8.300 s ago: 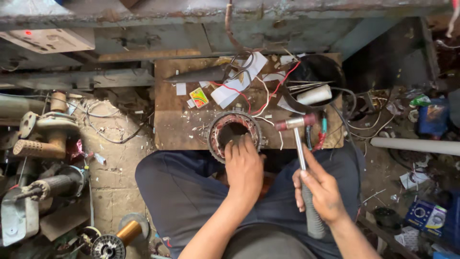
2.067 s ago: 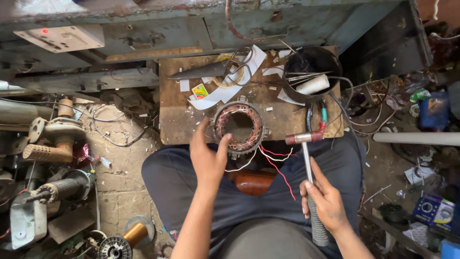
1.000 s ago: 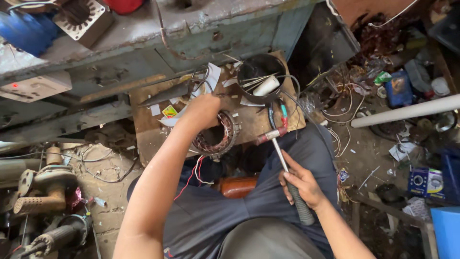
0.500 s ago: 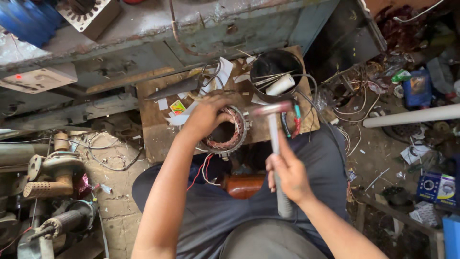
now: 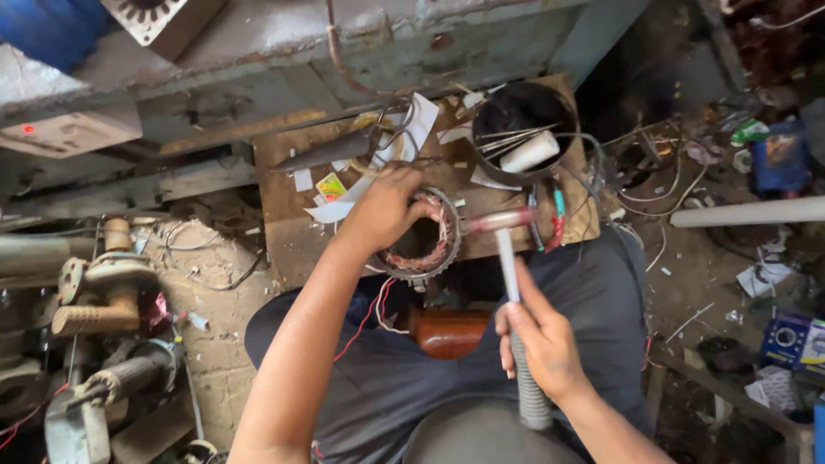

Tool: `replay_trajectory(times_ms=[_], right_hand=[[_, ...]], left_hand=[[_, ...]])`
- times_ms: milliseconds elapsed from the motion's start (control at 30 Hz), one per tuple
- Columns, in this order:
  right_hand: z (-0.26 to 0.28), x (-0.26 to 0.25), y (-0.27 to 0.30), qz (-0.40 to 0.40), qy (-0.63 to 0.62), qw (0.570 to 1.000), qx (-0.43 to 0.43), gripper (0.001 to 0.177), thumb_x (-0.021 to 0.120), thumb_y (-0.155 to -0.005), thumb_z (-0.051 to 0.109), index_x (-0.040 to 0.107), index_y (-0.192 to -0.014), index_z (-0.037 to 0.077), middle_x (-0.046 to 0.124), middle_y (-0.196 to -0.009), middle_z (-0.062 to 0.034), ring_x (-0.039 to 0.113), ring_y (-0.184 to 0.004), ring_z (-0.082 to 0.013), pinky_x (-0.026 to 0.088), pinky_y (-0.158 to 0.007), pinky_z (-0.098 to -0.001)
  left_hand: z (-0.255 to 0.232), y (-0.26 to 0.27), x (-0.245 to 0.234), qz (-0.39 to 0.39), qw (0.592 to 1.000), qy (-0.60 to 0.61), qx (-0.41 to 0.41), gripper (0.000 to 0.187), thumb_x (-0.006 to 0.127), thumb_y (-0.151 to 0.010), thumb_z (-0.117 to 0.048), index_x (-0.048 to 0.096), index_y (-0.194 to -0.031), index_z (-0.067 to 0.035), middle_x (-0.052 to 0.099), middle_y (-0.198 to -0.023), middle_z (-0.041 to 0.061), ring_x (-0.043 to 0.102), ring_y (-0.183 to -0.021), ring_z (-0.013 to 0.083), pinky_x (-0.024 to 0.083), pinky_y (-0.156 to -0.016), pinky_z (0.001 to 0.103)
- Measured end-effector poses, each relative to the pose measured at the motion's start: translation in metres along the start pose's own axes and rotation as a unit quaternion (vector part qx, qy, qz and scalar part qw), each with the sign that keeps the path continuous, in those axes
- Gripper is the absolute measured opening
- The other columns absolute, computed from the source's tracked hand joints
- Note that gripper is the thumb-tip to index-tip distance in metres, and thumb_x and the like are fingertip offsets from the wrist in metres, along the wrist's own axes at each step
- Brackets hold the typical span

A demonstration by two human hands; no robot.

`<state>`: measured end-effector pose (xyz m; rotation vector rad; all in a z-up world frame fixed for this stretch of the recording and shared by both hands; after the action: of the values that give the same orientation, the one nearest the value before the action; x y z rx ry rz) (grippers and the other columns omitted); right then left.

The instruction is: The person sits on the floor in a workshop and uses a hammer to repeatedly tap the copper windings of a motor stator. The person holds the stator with one hand and strikes it with the hammer in the other, rotating the component to access different sections.

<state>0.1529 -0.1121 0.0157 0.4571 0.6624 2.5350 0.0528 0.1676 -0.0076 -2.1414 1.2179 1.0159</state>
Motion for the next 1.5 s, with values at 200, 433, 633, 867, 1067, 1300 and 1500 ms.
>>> replay_trajectory(times_ms=[200, 433, 633, 867, 1067, 1300, 1500], right_hand=[[-0.021, 0.007, 0.003, 0.019, -0.015, 0.999, 0.032, 0.066, 0.045, -0.101, 0.014, 0.025, -0.163, 0.027, 0.057, -0.079, -0.0058, 0.057, -0.046, -0.0125, 0.052, -0.04, -0.029], [-0.006, 0.002, -0.005, 0.019, -0.006, 0.998, 0.064, 0.065, 0.047, -0.101, 0.013, 0.032, -0.163, 0.026, 0.057, -0.078, -0.0068, 0.055, -0.045, -0.0126, 0.049, -0.039, -0.0287], [0.003, -0.001, -0.024, 0.021, 0.031, 0.995, 0.089, 0.066, 0.049, -0.1, 0.012, 0.032, -0.162, 0.027, 0.056, -0.078, -0.0071, 0.055, -0.046, -0.0132, 0.05, -0.039, -0.0305], [0.018, -0.008, -0.043, 0.052, 0.054, 0.994, 0.082, 0.067, 0.047, -0.099, 0.014, 0.029, -0.162, 0.028, 0.056, -0.077, -0.0058, 0.056, -0.044, -0.0149, 0.049, -0.038, -0.0301], [0.032, -0.01, -0.06, 0.073, 0.097, 0.987, 0.104, 0.067, 0.047, -0.099, 0.015, 0.029, -0.162, 0.029, 0.055, -0.076, -0.0057, 0.055, -0.043, -0.0143, 0.047, -0.038, -0.0299], [0.053, -0.009, -0.082, 0.103, 0.084, 0.985, 0.11, 0.066, 0.047, -0.099, 0.015, 0.031, -0.162, 0.027, 0.056, -0.075, -0.0038, 0.054, -0.042, -0.0129, 0.046, -0.037, -0.0291], [0.062, -0.006, -0.095, 0.102, 0.153, 0.975, 0.127, 0.067, 0.047, -0.1, 0.017, 0.029, -0.163, 0.031, 0.055, -0.074, -0.0037, 0.053, -0.043, -0.0129, 0.047, -0.037, -0.029]], left_hand=[[0.004, 0.003, 0.003, -0.013, 1.0, 0.006, 0.025, 0.045, 0.077, -0.085, -0.03, 0.063, -0.114, 0.001, 0.065, -0.117, 0.021, 0.056, -0.116, 0.044, 0.045, -0.099, 0.05], [0.0, 0.001, -0.001, -0.002, 1.0, 0.02, 0.005, 0.046, 0.08, -0.082, -0.033, 0.066, -0.112, -0.002, 0.067, -0.114, 0.019, 0.057, -0.114, 0.0423, 0.045, -0.098, 0.05], [-0.004, 0.002, -0.005, -0.014, 1.0, 0.024, 0.008, 0.045, 0.08, -0.082, -0.032, 0.066, -0.112, -0.001, 0.066, -0.114, 0.019, 0.056, -0.115, 0.0425, 0.044, -0.099, 0.05], [-0.002, 0.003, -0.005, -0.015, 0.994, 0.096, -0.045, 0.078, 0.084, -0.082, -0.032, 0.041, -0.14, -0.004, 0.07, -0.12, 0.018, 0.064, -0.116, 0.0425, 0.049, -0.095, 0.049], [-0.002, 0.003, -0.005, -0.01, 0.993, 0.101, -0.062, 0.101, 0.087, -0.08, -0.033, 0.025, -0.156, -0.009, 0.072, -0.118, 0.018, 0.066, -0.116, 0.0427, 0.051, -0.097, 0.048], [0.0, 0.0, -0.006, -0.008, 0.992, 0.097, -0.077, 0.118, 0.091, -0.075, -0.034, 0.013, -0.162, -0.011, 0.072, -0.12, 0.018, 0.064, -0.117, 0.044, 0.05, -0.097, 0.049], [0.004, 0.001, -0.003, 0.008, 0.989, 0.111, -0.101, 0.121, 0.088, -0.077, -0.035, 0.007, -0.164, -0.011, 0.072, -0.123, 0.017, 0.064, -0.118, 0.0434, 0.05, -0.098, 0.049]])
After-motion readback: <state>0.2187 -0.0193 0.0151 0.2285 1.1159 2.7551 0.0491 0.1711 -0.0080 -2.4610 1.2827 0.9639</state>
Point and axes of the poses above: each hand's wrist, its own y-axis away from the middle knuckle, its own x-axis out of the palm, z = x × y, the point moved 3 cm from there along -y, towards the middle knuckle
